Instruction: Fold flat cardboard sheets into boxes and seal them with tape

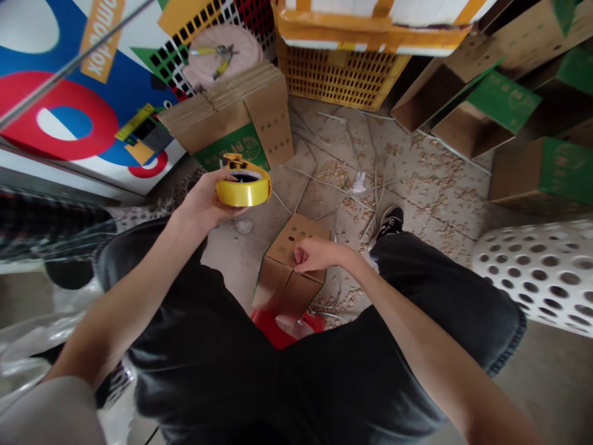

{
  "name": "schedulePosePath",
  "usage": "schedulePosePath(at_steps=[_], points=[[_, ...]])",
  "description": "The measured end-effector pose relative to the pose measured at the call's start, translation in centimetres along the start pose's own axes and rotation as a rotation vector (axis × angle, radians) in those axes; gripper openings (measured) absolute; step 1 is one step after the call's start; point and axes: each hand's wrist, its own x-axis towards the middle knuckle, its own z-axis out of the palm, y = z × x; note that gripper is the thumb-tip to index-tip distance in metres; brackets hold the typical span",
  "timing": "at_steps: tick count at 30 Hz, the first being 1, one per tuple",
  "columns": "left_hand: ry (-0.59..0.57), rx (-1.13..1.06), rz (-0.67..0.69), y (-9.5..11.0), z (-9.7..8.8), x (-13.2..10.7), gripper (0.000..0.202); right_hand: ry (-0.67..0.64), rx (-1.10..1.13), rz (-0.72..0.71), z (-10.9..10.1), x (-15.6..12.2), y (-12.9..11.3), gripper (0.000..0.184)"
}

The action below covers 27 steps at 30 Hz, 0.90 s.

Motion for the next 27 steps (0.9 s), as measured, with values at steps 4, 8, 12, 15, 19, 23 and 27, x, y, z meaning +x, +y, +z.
schedulePosePath(at_steps=[4, 8, 12, 15, 19, 23, 27], points=[[-0.006, -0.053, 0.012, 0.2, 0.0, 0.4, 0.029, -0.001, -0.009, -0.013, 0.2, 0.1, 0.3, 0.022], [0.005, -0.068, -0.028, 0.1, -0.2, 1.0, 0.027, 0.01, -0.021, -0.02, 0.2, 0.2, 0.2, 0.023], [-0.017, -0.062, -0.017, 0.1, 0.2, 0.5, 0.022, 0.017, -0.025, -0.016, 0.2, 0.1, 0.1, 0.023], [-0.015, -0.081, -0.036, 0.5, 0.9, -0.4, 0.014, 0.018, -0.026, -0.012, 0.2, 0.0, 0.1, 0.023], [0.039, -0.082, -0.093, 0.8, 1.6, -1.3, 0.007, 0.024, -0.028, -0.014, 0.2, 0.2, 0.3, 0.023], [0.053, 0.021, -0.067, 0.5, 1.8, -1.5, 0.007, 0.019, -0.039, -0.014, 0.2, 0.2, 0.2, 0.023], [0.02, 0.118, -0.062, -0.3, 1.5, -1.1, 0.008, 0.025, -0.037, -0.017, 0.1, 0.0, -0.1, 0.02]])
